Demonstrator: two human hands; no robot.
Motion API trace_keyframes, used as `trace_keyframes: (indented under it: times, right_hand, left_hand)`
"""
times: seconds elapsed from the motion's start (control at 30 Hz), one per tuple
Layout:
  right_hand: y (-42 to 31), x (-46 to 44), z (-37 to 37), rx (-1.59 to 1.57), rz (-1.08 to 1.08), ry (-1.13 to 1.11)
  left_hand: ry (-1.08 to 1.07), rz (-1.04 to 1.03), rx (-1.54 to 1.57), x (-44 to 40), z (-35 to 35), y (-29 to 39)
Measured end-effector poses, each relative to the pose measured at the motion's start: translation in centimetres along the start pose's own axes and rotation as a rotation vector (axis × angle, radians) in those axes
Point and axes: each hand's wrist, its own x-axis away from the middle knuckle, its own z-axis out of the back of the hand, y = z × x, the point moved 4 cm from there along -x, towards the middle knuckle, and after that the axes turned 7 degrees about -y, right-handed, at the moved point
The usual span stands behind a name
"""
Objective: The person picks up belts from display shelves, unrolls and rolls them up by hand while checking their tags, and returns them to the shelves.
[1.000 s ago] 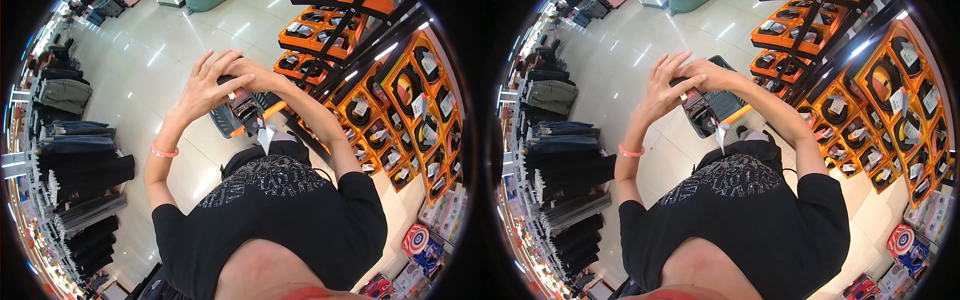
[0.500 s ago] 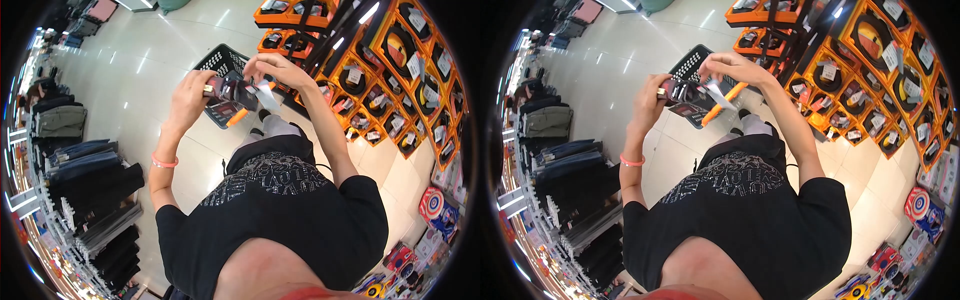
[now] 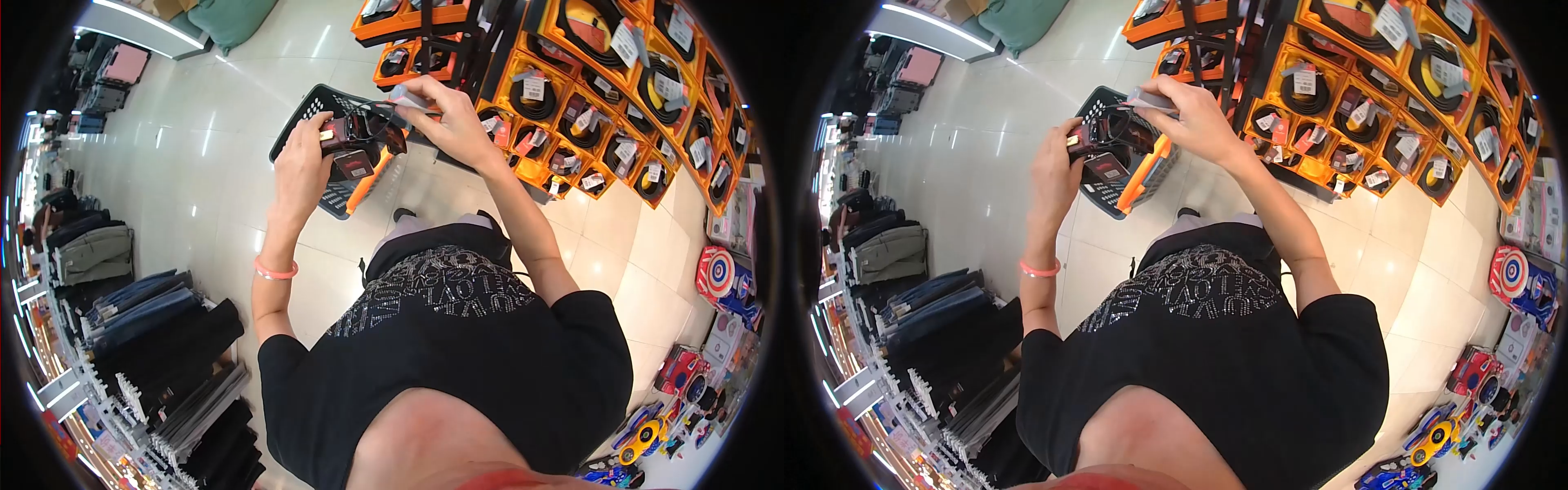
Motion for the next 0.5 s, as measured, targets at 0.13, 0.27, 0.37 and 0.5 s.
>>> trace_keyframes:
  times: [0.13, 0.27, 0.37, 0.5]
  right_hand:
    - [-2.1, 1.7, 2.2, 0.198, 0.114, 0.261]
    - [-4.5, 5.6, 4.1, 0.475, 0.324, 0.221]
    - [-3.6, 9.0, 5.5, 0.419, 0.275, 0.217]
    - [-4.5, 14.1, 9.5, 0.417, 0.238, 0.264]
  left_hand:
    - [-0.032, 0.006, 0.006, -0.6, -2.1, 2.3]
    - [0.027, -0.009, 0.048, -1.5, -4.2, 5.5]
    - [0.023, 0.09, 0.166, -2.3, -5.8, 8.2]
    - [-0.016, 0.072, 0.208, -3.0, -8.8, 13.2]
